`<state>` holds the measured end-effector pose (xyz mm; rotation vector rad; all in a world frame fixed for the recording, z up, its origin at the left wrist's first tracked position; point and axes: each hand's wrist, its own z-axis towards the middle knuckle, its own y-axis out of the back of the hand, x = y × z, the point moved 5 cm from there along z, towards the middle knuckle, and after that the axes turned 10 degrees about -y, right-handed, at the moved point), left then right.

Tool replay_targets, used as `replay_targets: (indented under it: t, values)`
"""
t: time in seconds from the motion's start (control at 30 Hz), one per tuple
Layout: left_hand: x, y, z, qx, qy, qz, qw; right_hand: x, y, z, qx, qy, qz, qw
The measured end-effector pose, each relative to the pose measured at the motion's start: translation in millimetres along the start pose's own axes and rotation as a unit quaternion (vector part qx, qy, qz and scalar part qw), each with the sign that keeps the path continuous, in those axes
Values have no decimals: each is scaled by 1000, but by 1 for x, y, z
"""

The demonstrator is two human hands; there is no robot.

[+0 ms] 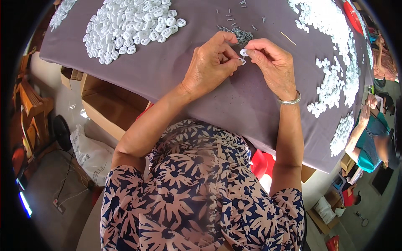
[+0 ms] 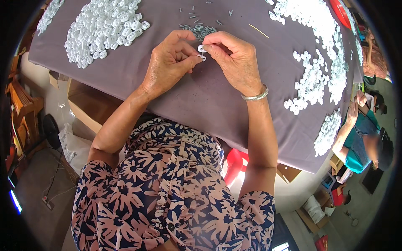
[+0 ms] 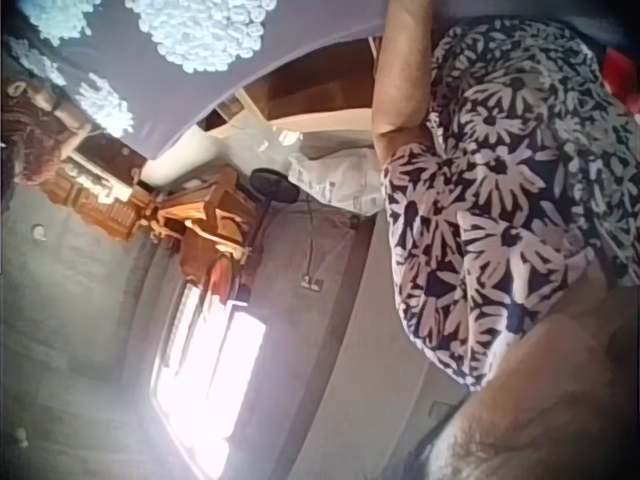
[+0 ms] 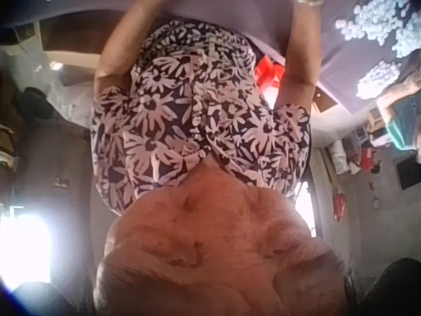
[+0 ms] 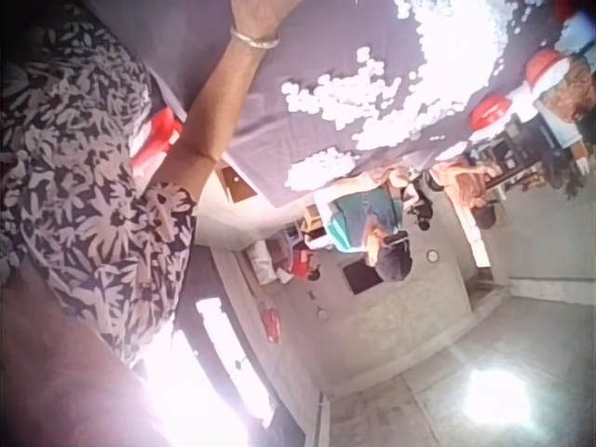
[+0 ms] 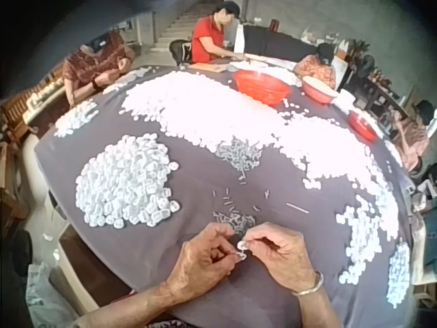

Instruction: Assembling small white plastic components by inserting metal springs/clips using a thin metal tool.

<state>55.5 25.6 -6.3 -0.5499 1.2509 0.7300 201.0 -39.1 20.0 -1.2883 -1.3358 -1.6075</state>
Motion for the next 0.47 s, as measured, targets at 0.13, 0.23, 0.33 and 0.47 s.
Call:
replay_targets:
  t: [0.13, 0.23, 0.33, 0.47]
  values:
    - [0, 0, 0, 4, 1, -6, 1000, 8, 0, 0, 1, 14, -44, 999]
    - [2, 0, 0, 25, 13, 3, 1000, 11, -2, -1, -6, 23, -61, 998]
    - [1, 0, 0, 25, 14, 5, 1000, 11, -1, -1, -5, 29, -70, 997]
    - [2, 0, 0, 24, 11, 2, 1000, 11, -1, -2, 4, 9, -76, 997]
